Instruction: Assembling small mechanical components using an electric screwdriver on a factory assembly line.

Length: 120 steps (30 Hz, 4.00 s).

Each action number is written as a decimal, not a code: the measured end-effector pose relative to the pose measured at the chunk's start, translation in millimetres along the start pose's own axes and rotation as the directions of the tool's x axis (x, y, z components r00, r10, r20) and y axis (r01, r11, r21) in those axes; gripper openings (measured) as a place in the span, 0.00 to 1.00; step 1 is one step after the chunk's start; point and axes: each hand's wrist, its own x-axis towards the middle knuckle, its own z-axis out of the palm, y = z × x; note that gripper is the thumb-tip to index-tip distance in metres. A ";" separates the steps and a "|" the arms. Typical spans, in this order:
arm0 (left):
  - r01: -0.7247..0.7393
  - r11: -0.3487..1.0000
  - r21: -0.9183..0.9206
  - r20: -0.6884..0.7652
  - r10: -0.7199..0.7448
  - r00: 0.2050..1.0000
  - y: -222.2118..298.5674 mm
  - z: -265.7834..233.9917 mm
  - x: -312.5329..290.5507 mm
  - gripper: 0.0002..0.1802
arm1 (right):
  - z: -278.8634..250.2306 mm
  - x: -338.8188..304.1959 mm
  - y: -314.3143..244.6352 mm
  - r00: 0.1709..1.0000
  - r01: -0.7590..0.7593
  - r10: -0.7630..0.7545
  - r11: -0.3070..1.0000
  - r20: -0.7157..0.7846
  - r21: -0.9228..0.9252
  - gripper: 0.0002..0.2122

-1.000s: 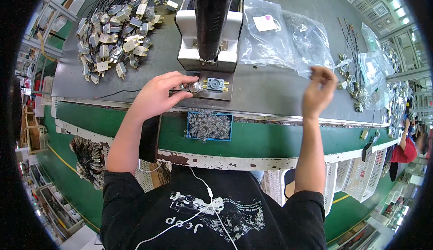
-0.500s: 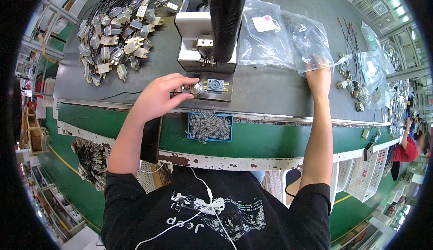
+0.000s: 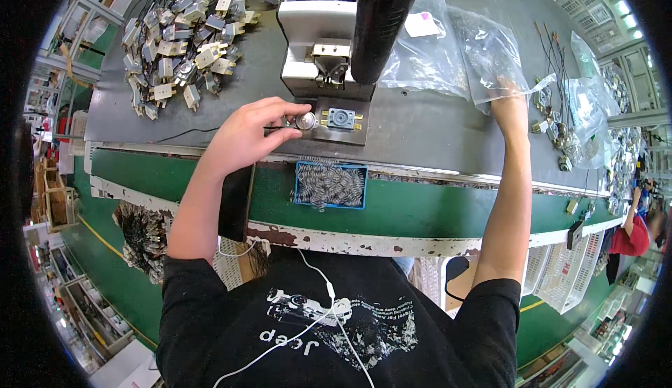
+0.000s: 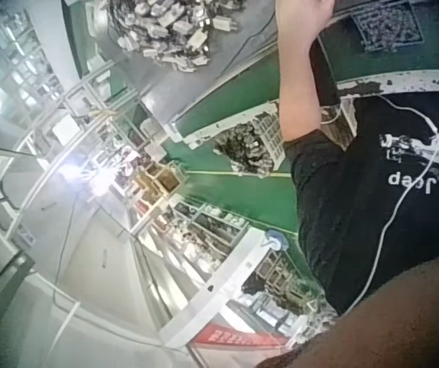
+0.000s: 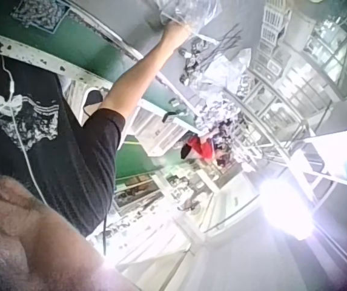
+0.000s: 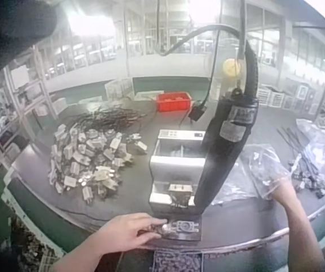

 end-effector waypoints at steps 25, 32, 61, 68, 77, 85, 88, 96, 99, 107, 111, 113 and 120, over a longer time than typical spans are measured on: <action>0.030 0.997 0.069 0.067 -0.035 0.997 -16.4 -17.2 -13.9 0.21 | -79.0 -68.8 -202.3 0.872 0.366 -0.487 0.710 0.045 0.602 0.12; 0.081 0.991 0.110 0.198 -0.102 0.975 -10.7 -26.0 -10.1 0.19 | -36.3 -76.1 -230.5 0.813 0.546 -0.579 0.716 -0.065 0.435 0.14; 0.267 0.959 -0.093 0.310 -0.227 0.923 -14.6 -26.5 11.0 0.13 | -8.8 -64.5 -22.0 0.894 -0.040 0.234 0.891 -0.383 0.452 0.14; 0.060 0.993 0.101 0.222 -0.081 0.972 47.3 -9.0 5.8 0.12 | -63.8 -84.6 -166.2 0.921 0.346 -0.359 0.582 -0.149 0.736 0.19; -0.216 0.830 0.515 0.029 0.235 0.972 60.8 -23.5 -3.2 0.20 | -72.3 -87.8 -154.6 0.943 0.035 -0.323 0.339 0.081 0.940 0.08; -0.089 0.871 0.483 -0.698 0.444 0.562 -39.2 -95.6 -5.5 0.17 | -75.9 -119.8 211.6 0.996 0.061 0.086 -0.402 -0.029 0.914 0.16; 0.188 0.839 0.510 -0.546 0.148 0.824 -84.3 -84.6 -11.4 0.20 | -62.7 -130.2 243.0 0.992 0.088 0.121 -0.435 -0.039 0.896 0.16; 0.263 0.804 0.534 -0.475 0.028 0.879 -89.0 -95.9 -5.2 0.20 | -47.3 -81.2 237.3 0.590 -0.138 0.765 0.409 -0.257 0.902 0.21; 0.204 0.907 0.369 -0.568 0.046 0.822 -36.7 -89.5 -11.8 0.18 | -74.9 -67.3 148.5 0.349 -0.240 0.537 0.843 -0.768 0.481 0.26; -0.238 0.935 0.263 -0.406 0.331 0.852 76.4 6.3 -39.5 0.25 | -72.2 -83.3 -225.8 0.700 -0.097 -0.681 0.205 0.213 0.974 0.32; -0.340 0.937 0.075 -0.324 0.346 0.881 74.9 8.6 -35.0 0.27 | -64.1 -85.9 -240.8 0.384 -0.628 -0.831 0.084 0.402 0.774 0.35; -0.370 0.929 -0.006 -0.287 0.353 0.891 64.7 -2.1 -32.7 0.28 | -83.2 -80.6 -239.0 0.390 -0.715 -0.777 0.083 0.494 0.695 0.32; -0.250 0.859 0.447 -0.141 0.343 0.929 15.4 -33.9 -20.2 0.19 | -129.3 -77.8 -172.2 0.582 -0.311 -0.684 0.312 0.440 0.898 0.26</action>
